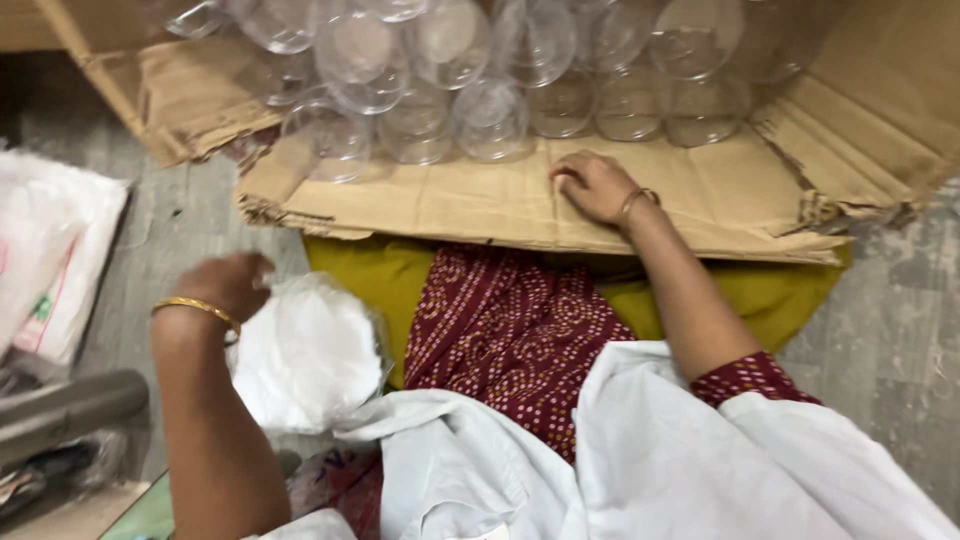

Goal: The person sits on the floor in front of a large cardboard box of clear plastic containers. They open a poly bag, place a white plastic container inside it, gather and close the bag, and set the bagged container aside, repeating this for several containers.

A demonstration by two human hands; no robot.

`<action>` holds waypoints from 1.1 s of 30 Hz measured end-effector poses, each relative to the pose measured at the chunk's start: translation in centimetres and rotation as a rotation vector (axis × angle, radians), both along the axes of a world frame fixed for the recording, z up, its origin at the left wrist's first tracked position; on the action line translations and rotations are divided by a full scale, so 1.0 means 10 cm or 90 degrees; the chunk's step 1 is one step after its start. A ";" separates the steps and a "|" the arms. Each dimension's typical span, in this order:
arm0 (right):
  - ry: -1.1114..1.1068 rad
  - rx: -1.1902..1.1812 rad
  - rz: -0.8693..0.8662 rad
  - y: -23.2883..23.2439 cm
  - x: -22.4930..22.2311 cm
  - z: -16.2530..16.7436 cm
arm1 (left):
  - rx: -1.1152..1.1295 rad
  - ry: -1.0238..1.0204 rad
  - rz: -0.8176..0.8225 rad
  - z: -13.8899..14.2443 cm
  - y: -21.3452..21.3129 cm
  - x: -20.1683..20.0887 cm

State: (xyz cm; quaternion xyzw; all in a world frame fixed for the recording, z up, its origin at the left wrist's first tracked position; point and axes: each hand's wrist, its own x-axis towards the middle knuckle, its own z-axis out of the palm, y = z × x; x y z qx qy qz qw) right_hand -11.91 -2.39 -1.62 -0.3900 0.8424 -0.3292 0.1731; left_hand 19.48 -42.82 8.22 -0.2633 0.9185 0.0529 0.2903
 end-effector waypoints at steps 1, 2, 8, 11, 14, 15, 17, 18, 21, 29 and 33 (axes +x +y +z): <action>-0.039 -0.006 -0.007 0.04 -0.02 -0.06 | 0.042 -0.071 -0.005 -0.12 -0.06 0.13; -0.077 -0.012 -0.015 0.08 -0.04 -0.11 | 0.114 -0.106 0.037 -0.24 -0.04 0.21; -0.256 -0.079 -0.142 0.27 -0.08 -0.28 | 0.371 -0.046 -0.048 -0.34 0.70 -0.25; -0.257 -0.087 -0.140 0.26 -0.08 -0.31 | 0.595 0.169 -0.064 0.18 0.76 -0.44; -0.275 -0.132 -0.142 0.24 -0.06 -0.27 | 0.744 0.504 0.023 0.43 0.72 -0.77; -0.285 -0.145 -0.171 0.23 -0.05 -0.23 | 0.712 0.563 0.073 0.40 0.74 -0.94; -0.302 -0.173 -0.231 0.22 -0.03 -0.11 | 0.698 0.656 0.108 0.17 0.82 -1.31; -0.283 -0.260 -0.242 0.21 -0.03 -0.03 | 0.717 0.689 0.091 -0.01 0.91 -1.51; -0.214 -0.435 -0.255 0.17 -0.02 0.21 | 0.754 0.810 0.174 -0.66 1.21 -1.81; -0.280 -0.231 -0.069 -0.39 0.00 0.12 | 0.804 0.944 0.380 -1.28 1.21 -1.79; -0.574 -0.129 -0.128 -0.57 -0.16 -0.14 | 0.801 0.956 0.344 -1.23 1.24 -1.80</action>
